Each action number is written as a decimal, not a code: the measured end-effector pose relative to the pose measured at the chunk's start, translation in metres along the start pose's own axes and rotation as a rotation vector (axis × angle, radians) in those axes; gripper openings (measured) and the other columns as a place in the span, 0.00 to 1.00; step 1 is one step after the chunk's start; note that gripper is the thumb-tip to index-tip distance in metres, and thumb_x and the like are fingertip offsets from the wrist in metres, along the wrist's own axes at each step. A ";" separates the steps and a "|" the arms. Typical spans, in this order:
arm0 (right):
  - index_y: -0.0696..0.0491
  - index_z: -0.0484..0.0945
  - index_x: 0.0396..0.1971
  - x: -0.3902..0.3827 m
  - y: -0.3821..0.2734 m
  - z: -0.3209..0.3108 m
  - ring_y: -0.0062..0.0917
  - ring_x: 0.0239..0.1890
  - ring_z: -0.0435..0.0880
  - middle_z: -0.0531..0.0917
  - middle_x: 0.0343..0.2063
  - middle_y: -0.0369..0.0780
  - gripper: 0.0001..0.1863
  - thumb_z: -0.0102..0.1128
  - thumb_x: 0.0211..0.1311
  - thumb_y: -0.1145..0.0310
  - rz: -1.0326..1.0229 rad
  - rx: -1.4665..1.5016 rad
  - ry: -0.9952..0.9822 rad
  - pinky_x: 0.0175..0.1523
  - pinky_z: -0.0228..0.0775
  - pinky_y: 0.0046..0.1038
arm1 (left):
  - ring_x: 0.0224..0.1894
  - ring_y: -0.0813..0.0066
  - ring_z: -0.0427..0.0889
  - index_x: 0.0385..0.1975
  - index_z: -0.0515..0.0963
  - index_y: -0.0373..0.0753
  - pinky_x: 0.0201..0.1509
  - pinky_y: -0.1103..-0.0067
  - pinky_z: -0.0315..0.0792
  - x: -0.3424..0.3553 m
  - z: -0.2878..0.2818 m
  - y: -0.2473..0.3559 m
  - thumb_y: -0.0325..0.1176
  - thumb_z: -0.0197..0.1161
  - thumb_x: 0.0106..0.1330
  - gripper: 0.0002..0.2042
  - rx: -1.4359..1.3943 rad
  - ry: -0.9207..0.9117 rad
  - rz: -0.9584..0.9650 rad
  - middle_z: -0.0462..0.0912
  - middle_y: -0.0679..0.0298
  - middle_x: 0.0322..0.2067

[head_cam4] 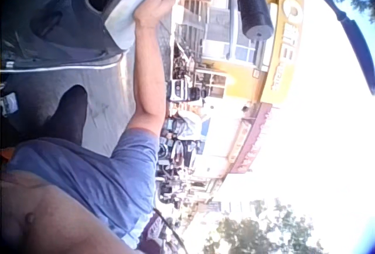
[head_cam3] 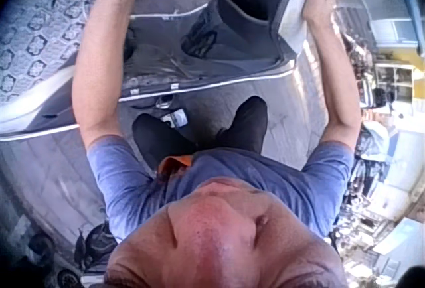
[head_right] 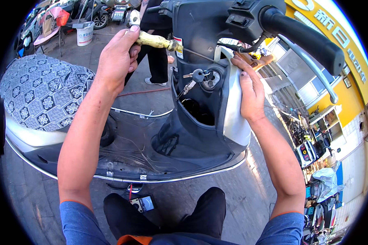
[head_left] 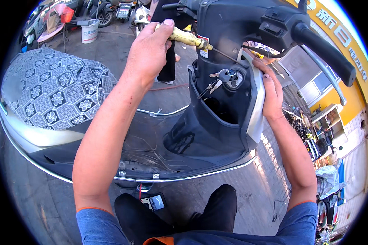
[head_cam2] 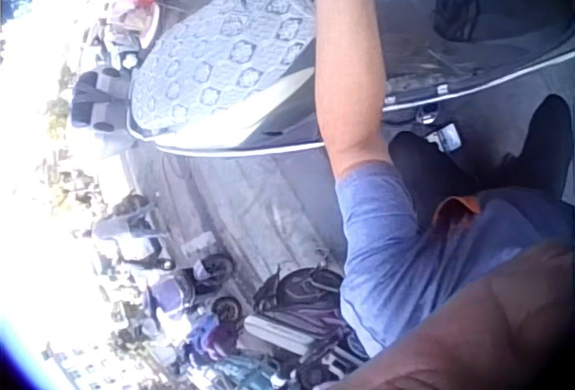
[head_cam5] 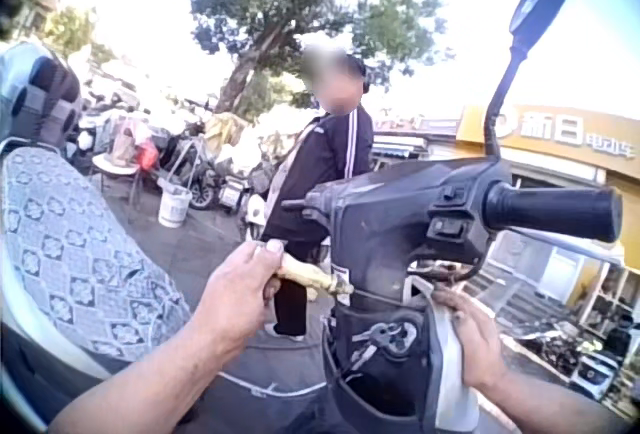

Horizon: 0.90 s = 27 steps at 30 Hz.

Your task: The person tests a battery with a multimeter, removes the front cover of a scooter using a screwdriver, and works on the internal parts.

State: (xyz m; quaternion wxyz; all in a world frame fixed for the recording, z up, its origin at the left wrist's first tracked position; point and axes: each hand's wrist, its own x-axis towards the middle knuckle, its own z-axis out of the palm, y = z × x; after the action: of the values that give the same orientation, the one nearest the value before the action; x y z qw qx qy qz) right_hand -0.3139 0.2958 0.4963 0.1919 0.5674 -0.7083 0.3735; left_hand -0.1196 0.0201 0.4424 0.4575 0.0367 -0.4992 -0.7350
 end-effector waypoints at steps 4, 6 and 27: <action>0.63 0.78 0.67 -0.001 -0.008 0.001 0.40 0.75 0.71 0.78 0.69 0.52 0.31 0.40 0.79 0.57 0.066 -0.016 -0.046 0.82 0.50 0.36 | 0.24 0.88 0.60 0.44 0.78 0.41 0.25 0.85 0.58 0.010 -0.013 -0.024 0.49 0.59 0.83 0.16 0.005 0.001 -0.071 0.67 0.74 0.27; 0.64 0.79 0.65 0.001 -0.005 0.001 0.39 0.76 0.71 0.78 0.70 0.52 0.29 0.41 0.79 0.60 0.061 0.035 -0.050 0.82 0.51 0.36 | 0.25 0.88 0.61 0.44 0.78 0.40 0.26 0.85 0.58 0.015 -0.017 -0.029 0.49 0.59 0.83 0.16 0.015 -0.024 -0.072 0.67 0.74 0.27; 0.67 0.72 0.69 0.004 -0.013 0.011 0.42 0.70 0.78 0.77 0.68 0.56 0.35 0.38 0.74 0.57 0.114 0.138 -0.086 0.79 0.62 0.39 | 0.36 0.82 0.81 0.54 0.79 0.34 0.44 0.82 0.77 0.060 -0.048 -0.016 0.23 0.70 0.73 0.13 0.125 -0.558 0.257 0.84 0.66 0.36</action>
State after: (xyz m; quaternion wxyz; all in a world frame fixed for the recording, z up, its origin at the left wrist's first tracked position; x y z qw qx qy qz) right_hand -0.3010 0.2844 0.4960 0.1001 0.5534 -0.7198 0.4069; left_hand -0.1397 -0.0545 0.4301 0.3888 -0.2018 -0.6502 -0.6207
